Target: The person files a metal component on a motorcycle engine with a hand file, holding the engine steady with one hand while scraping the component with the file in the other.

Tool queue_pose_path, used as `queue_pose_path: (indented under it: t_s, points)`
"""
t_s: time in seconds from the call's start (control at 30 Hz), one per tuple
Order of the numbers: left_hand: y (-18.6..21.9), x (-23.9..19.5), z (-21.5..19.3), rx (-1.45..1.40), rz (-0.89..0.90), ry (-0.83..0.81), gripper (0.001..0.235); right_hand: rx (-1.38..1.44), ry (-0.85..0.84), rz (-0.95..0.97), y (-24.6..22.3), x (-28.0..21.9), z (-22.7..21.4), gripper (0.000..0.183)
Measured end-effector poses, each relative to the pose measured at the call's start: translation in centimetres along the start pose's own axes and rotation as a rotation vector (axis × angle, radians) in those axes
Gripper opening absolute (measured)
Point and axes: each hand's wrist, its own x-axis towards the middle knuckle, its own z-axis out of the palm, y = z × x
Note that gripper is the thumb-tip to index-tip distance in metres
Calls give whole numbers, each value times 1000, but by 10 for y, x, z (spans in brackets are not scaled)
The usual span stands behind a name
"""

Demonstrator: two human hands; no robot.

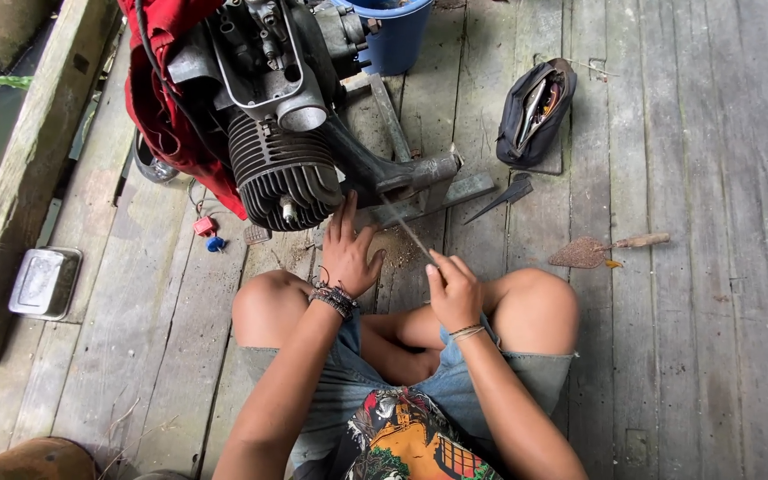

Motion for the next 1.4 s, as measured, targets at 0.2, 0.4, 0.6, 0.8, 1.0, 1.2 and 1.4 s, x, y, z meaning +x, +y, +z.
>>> queue_pose_path:
  t_s: [0.2,0.4,0.6,0.8,1.0,1.2,1.4]
  points:
    - [0,2,-4,4,2,-4,45,65,-101,0,-8,1,0,30]
    - [-2,-3,-6,15,20,-26,46,465,-79,361,56,-8,35,27]
    - [-4,-1,-2,-1,9,-33,46,944,-85,576,43,-19,55,22]
    - [-4,0,-3,-4,9,-27,46,900,-166,547,45,-17,58,29]
    - [1,1,-5,15,-2,-32,47,991,-86,690,30,-12,47,26]
    - [2,0,-6,2,6,-20,46,905,-43,797,45,-11,53,24]
    - [-1,0,-1,33,17,7,44,419,-234,646,32,-6,76,48]
